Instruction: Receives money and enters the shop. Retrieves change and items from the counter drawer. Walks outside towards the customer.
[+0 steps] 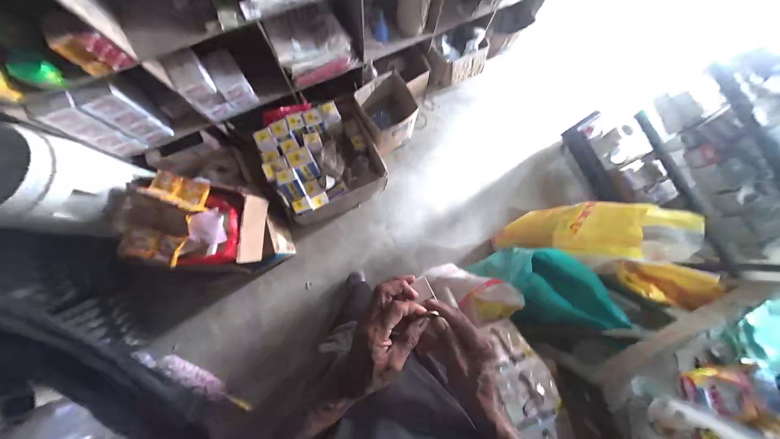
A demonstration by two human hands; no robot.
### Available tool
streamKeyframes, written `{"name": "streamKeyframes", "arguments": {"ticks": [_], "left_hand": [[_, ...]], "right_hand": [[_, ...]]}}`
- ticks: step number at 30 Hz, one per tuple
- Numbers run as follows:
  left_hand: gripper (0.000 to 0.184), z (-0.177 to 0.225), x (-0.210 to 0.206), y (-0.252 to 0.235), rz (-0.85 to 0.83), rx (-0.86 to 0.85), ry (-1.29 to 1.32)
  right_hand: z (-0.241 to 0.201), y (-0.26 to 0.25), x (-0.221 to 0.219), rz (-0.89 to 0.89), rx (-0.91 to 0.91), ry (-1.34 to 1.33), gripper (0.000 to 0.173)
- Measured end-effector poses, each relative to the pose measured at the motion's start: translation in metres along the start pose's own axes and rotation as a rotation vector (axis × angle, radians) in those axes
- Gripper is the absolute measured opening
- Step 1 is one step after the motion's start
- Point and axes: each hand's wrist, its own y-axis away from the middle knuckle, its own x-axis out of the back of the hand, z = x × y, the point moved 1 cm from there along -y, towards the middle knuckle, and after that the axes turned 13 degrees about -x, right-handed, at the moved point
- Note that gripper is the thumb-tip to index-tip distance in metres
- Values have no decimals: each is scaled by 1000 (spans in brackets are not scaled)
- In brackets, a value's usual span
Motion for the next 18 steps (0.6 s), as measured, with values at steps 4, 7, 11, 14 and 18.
{"name": "streamKeyframes", "arguments": {"ticks": [4,7,11,14,18], "left_hand": [[19,-85,-20,-129,-14,-57,4],[20,-144,-42,-233,-101,-88,39],[21,-183,-93,-369,-259,-152,136],[28,-209,-143,-468,-430,-251,155],[23,-265,-233,-575,-565,-272,177]], "right_hand": [[-11,-147,25,52,43,0,24],[-18,-252,49,143,35,-57,26],[-57,-357,103,314,-37,-191,25],[-78,-430,154,447,-53,-361,23],[-68,-530,233,607,-31,-390,25]]}}
